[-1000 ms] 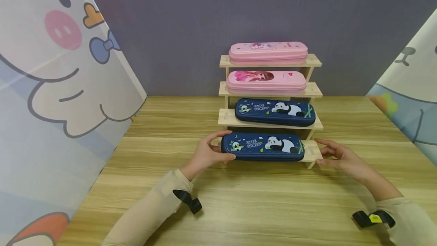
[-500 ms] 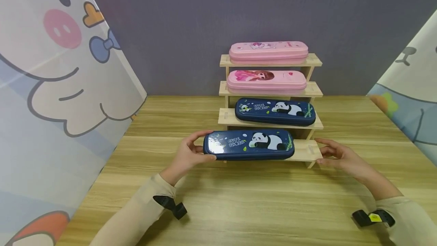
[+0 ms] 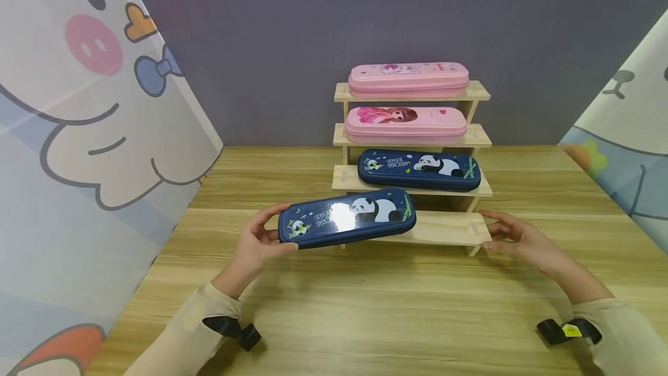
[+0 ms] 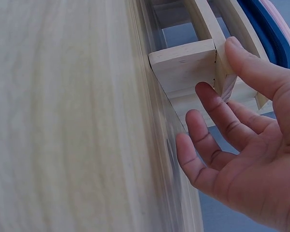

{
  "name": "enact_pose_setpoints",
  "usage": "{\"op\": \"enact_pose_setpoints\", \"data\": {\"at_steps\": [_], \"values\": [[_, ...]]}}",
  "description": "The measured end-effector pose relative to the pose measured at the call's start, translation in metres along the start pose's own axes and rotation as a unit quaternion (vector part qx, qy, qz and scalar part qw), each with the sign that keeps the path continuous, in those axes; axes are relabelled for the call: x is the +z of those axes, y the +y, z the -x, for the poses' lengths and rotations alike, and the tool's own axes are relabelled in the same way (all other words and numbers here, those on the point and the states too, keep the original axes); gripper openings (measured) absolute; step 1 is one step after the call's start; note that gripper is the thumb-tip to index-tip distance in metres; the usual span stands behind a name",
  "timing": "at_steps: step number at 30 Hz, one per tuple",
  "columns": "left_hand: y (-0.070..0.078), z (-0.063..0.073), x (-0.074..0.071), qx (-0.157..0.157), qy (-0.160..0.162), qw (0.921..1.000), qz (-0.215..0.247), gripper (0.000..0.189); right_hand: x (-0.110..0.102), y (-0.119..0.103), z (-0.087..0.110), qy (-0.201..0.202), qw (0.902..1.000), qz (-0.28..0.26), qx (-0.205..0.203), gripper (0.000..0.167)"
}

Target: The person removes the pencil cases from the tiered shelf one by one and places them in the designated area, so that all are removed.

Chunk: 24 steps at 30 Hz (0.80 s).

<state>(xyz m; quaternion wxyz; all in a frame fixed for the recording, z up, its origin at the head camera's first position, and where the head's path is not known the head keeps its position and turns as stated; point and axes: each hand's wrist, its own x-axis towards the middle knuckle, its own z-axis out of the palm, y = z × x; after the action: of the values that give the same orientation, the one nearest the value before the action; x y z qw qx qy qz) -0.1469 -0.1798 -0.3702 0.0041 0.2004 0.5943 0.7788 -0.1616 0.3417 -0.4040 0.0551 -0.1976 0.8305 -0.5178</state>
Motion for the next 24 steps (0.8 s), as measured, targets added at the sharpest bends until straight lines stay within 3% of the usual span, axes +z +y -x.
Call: {"op": "enact_pose_setpoints", "data": {"at_steps": [13, 24], "values": [[0.014, 0.015, -0.018, 0.046, 0.033, 0.9983, -0.011, 0.069, 0.002, 0.001, 0.001, -0.006, 0.9997, -0.022, -0.008, 0.064], [0.023, 0.028, -0.045, 0.096, 0.102, 0.9900, 0.010, 0.072, 0.001, 0.001, 0.001, -0.007, 0.9998, -0.017, -0.011, 0.064]]}}
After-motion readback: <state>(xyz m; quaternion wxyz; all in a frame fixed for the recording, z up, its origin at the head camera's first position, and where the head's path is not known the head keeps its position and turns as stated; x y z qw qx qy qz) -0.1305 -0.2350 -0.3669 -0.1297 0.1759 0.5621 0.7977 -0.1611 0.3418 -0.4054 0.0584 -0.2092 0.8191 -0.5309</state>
